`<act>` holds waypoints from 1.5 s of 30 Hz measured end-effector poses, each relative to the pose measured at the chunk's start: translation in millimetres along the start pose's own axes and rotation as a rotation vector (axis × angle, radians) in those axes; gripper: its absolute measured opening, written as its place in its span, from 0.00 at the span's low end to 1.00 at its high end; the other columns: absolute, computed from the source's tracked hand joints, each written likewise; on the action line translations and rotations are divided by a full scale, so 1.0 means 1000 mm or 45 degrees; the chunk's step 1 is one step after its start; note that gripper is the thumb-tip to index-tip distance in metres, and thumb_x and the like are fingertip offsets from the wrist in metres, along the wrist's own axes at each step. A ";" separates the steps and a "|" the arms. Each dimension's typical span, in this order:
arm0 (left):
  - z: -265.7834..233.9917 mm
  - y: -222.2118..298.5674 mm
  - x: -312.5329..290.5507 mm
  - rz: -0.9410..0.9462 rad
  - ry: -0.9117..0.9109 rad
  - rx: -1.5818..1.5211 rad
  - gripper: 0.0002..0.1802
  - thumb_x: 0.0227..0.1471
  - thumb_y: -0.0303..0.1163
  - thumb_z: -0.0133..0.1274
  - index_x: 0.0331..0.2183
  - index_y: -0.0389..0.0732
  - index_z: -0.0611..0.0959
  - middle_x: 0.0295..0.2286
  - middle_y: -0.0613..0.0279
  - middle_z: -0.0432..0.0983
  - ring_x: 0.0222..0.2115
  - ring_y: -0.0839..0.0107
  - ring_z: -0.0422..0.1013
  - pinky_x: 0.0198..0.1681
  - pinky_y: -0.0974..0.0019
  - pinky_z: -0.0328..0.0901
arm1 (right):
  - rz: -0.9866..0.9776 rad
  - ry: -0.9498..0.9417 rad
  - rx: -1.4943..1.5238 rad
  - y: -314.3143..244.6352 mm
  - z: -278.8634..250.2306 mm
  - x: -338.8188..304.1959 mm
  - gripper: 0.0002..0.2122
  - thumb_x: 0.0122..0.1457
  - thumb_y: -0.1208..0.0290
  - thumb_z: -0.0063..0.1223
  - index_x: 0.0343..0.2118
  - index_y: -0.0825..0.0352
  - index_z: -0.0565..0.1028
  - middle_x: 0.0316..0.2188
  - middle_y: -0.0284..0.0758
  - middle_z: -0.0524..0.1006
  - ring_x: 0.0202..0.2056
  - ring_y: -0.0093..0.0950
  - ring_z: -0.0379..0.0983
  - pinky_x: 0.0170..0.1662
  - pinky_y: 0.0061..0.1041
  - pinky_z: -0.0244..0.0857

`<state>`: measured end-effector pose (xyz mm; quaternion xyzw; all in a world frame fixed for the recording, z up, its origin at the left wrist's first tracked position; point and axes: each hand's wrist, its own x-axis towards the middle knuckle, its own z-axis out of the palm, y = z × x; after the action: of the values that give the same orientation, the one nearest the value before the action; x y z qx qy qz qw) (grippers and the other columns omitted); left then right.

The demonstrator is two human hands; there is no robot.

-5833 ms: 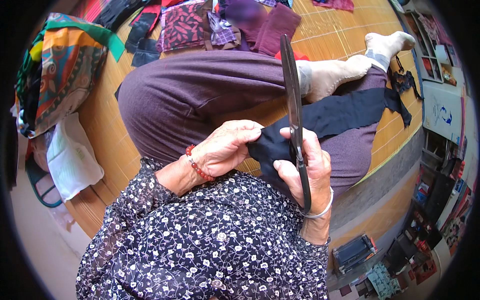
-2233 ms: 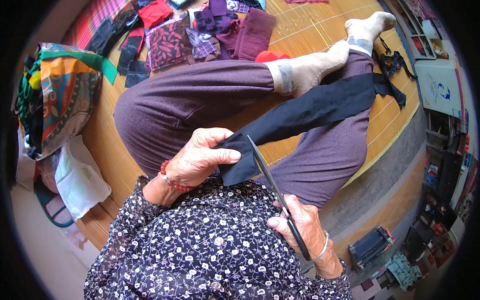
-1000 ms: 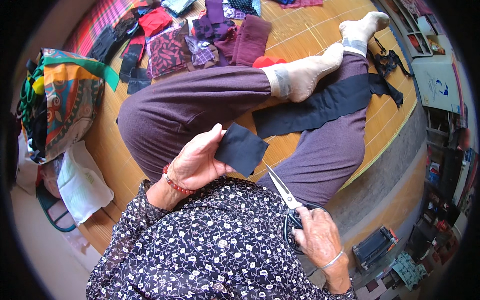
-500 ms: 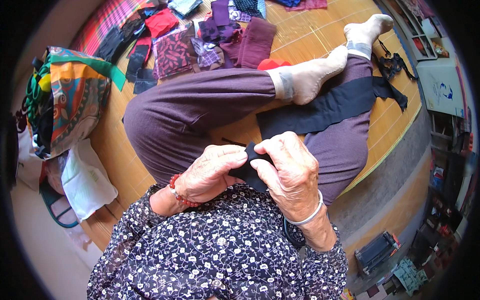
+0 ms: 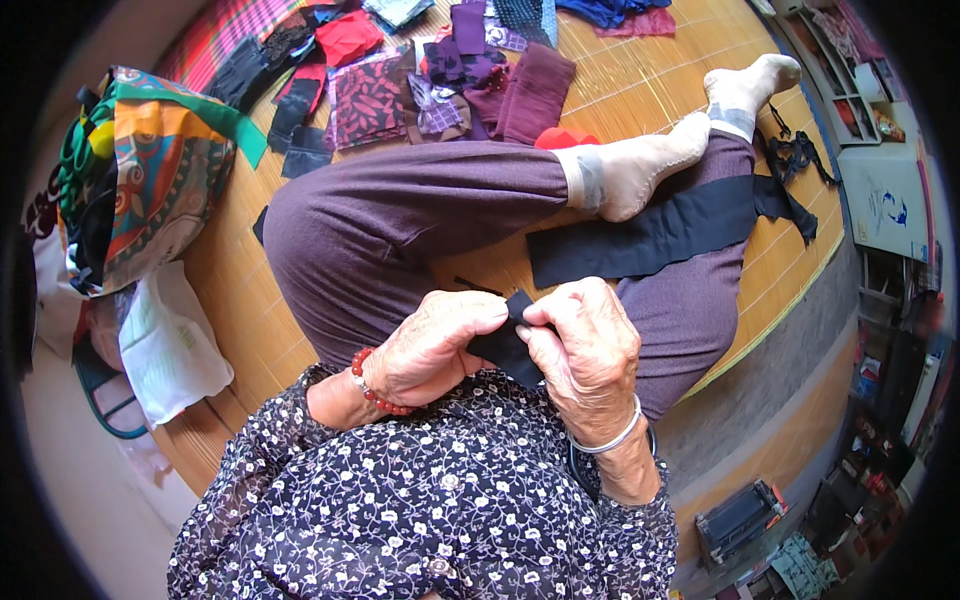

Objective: The person uses scissors to cut small rectangular pieces from a long strip of black fabric while sitting on the floor.

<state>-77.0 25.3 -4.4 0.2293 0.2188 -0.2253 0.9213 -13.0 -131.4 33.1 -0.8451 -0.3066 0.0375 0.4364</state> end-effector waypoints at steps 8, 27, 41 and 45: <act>-0.007 0.020 -0.019 0.069 0.186 -0.013 0.05 0.52 0.32 0.51 0.31 0.43 0.78 0.29 0.73 0.73 0.30 0.79 0.71 0.29 0.71 0.67 | -0.098 0.125 0.242 -0.006 -0.001 0.003 0.09 0.36 0.86 0.51 0.24 0.68 0.71 0.28 0.39 0.74 0.32 0.34 0.71 0.37 0.29 0.64; -0.211 0.156 -0.117 0.649 0.940 0.691 0.06 0.47 0.20 0.52 0.32 0.37 0.78 0.27 0.66 0.75 0.26 0.77 0.72 0.29 0.73 0.69 | 0.413 0.029 0.479 0.019 0.013 -0.023 0.04 0.51 0.85 0.48 0.28 0.70 0.68 0.27 0.33 0.72 0.30 0.21 0.67 0.36 0.18 0.62; -0.244 0.155 -0.085 0.672 1.320 1.634 0.09 0.37 0.25 0.56 0.27 0.35 0.77 0.22 0.62 0.75 0.25 0.72 0.71 0.29 0.70 0.64 | 0.427 0.006 0.412 0.012 0.016 -0.023 0.05 0.50 0.87 0.47 0.27 0.70 0.68 0.25 0.32 0.72 0.28 0.20 0.67 0.33 0.17 0.61; -0.225 0.146 -0.073 0.709 1.653 2.047 0.17 0.37 0.32 0.58 0.33 0.40 0.73 0.29 0.52 0.73 0.35 0.53 0.70 0.38 0.56 0.63 | 0.432 0.047 0.382 0.013 0.012 -0.022 0.04 0.49 0.86 0.47 0.26 0.70 0.69 0.24 0.33 0.73 0.27 0.21 0.68 0.33 0.18 0.62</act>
<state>-128.1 281.0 -99.8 0.8871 0.3945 0.0800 0.2259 -29.0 -140.8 11.7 -0.8107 -0.1429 0.1401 0.5502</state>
